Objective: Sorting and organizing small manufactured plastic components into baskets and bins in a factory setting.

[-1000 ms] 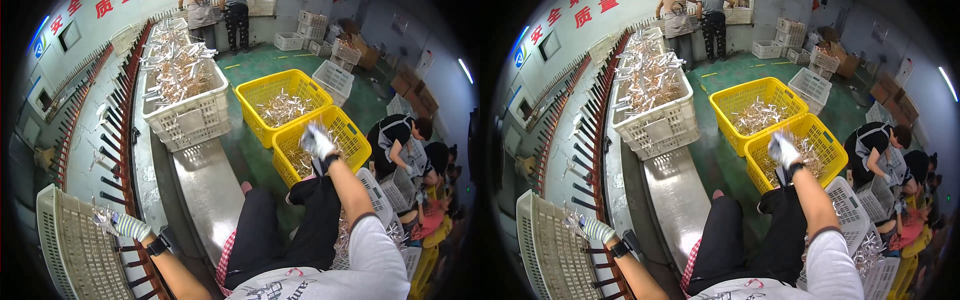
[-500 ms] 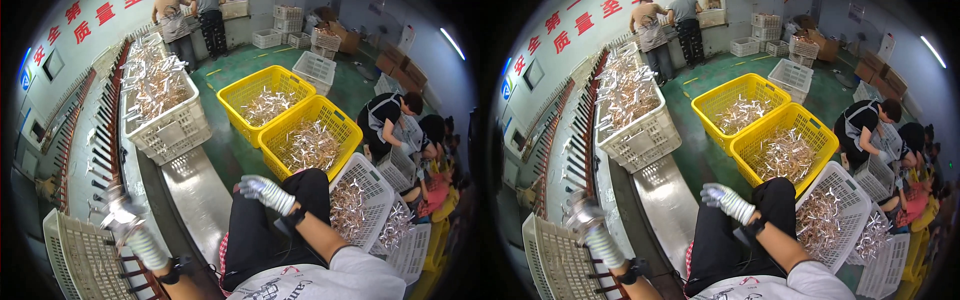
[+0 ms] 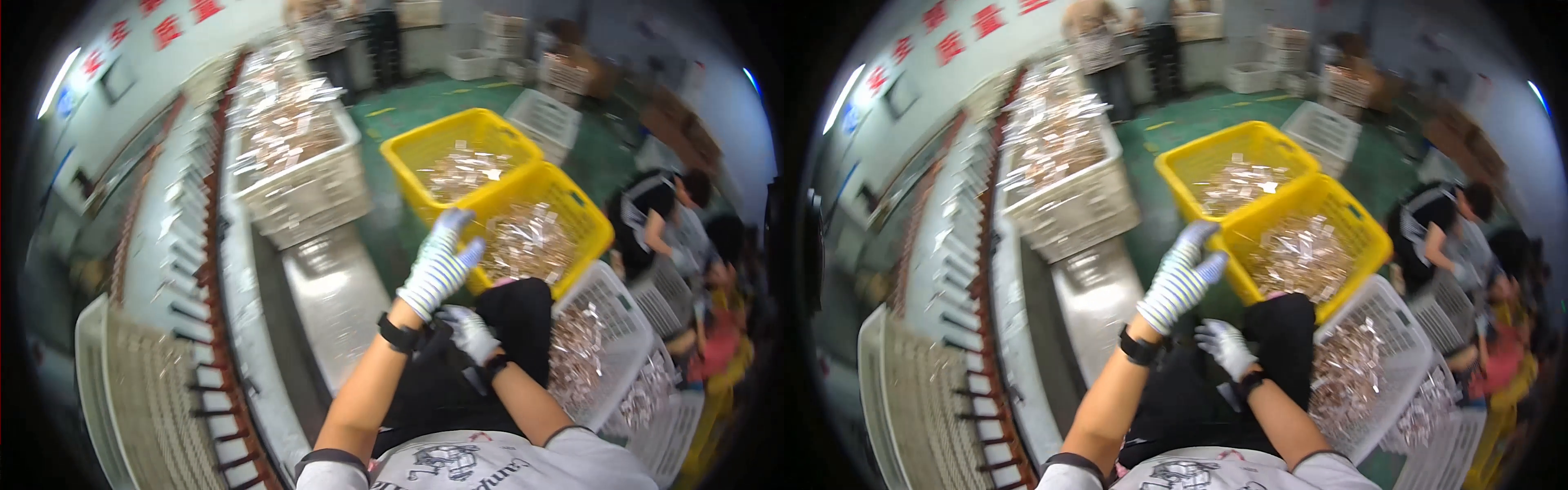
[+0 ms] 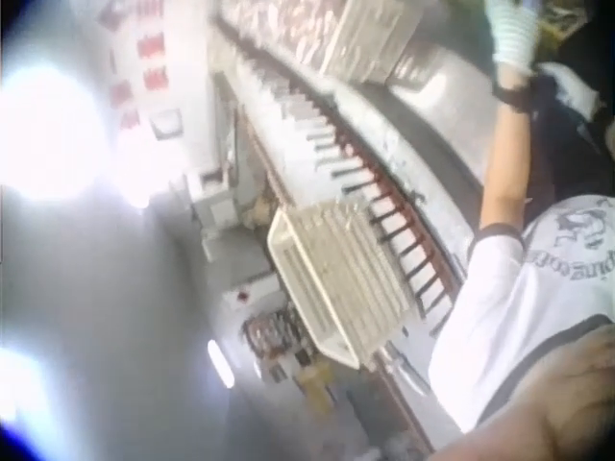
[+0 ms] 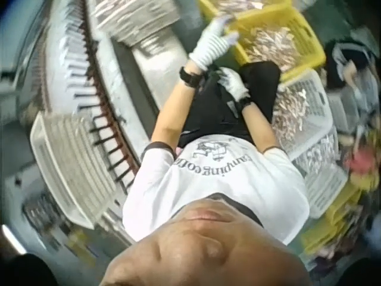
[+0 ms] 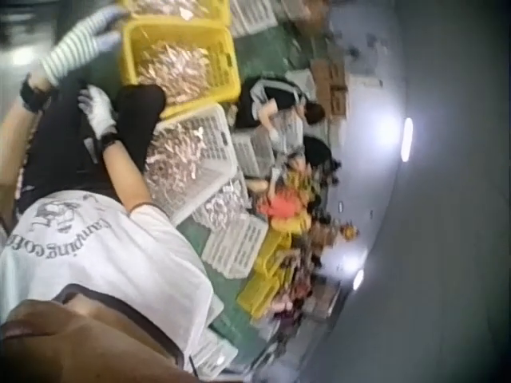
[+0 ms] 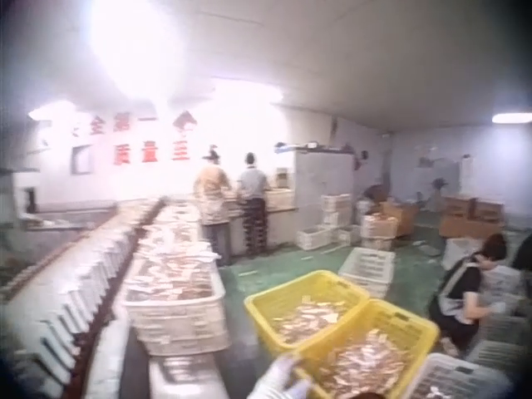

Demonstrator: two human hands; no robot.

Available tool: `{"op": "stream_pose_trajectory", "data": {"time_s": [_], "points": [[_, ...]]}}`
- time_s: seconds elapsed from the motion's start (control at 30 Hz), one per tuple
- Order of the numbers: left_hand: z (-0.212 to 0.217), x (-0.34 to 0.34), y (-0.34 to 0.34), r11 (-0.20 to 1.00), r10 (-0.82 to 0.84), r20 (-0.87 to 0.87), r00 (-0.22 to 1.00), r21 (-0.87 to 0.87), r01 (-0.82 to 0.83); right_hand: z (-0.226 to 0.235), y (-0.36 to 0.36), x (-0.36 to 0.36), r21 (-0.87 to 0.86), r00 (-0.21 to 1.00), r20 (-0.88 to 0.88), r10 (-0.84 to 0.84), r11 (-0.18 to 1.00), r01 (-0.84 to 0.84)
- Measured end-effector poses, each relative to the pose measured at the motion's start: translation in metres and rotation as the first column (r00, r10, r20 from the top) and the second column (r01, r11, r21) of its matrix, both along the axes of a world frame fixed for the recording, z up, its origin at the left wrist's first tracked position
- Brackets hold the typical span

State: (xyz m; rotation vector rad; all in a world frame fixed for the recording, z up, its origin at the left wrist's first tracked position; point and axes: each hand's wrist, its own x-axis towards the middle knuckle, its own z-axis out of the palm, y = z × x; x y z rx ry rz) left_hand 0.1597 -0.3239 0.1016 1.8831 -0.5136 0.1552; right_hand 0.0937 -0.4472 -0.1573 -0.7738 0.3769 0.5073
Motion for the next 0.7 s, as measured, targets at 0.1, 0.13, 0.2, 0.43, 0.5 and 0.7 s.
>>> {"op": "stream_pose_trajectory", "data": {"time_s": [0.1, 0.13, 0.2, 0.43, 0.5, 0.7], "points": [[-0.006, -0.055, 0.051, 0.948, 0.318, 0.113, 0.941, -0.03, -0.316, 0.041, -0.002, -0.011, -0.194, 0.998, -0.007, -0.065, 0.979, 0.063], [-0.007, -0.071, 0.069, 0.899, 0.435, 0.125, 0.892, -0.014, -0.437, 0.041, -0.01, -0.011, -0.238, 0.999, -0.008, -0.045, 0.97, 0.042], [-0.009, -0.109, 0.099, 0.68, 0.684, 0.011, 0.729, -0.373, -0.632, 0.036, -0.014, -0.009, -0.242, 0.997, -0.042, -0.065, 0.969, 0.053], [-0.001, -0.177, 0.229, 0.179, 0.983, 0.096, 0.156, -0.316, -0.932, 0.029, 0.009, -0.002, -0.252, 0.994, -0.06, -0.087, 0.965, 0.069], [0.003, -0.188, 0.235, 0.156, 0.985, 0.124, 0.122, -0.319, -0.935, 0.033, 0.01, -0.002, -0.247, 0.994, -0.062, -0.095, 0.966, 0.077], [-0.018, -0.26, 0.191, -0.097, 0.952, 0.281, -0.125, -0.112, -0.989, 0.065, 0.032, 0.014, -0.476, 0.949, 0.309, -0.068, 0.853, 0.216]]}}
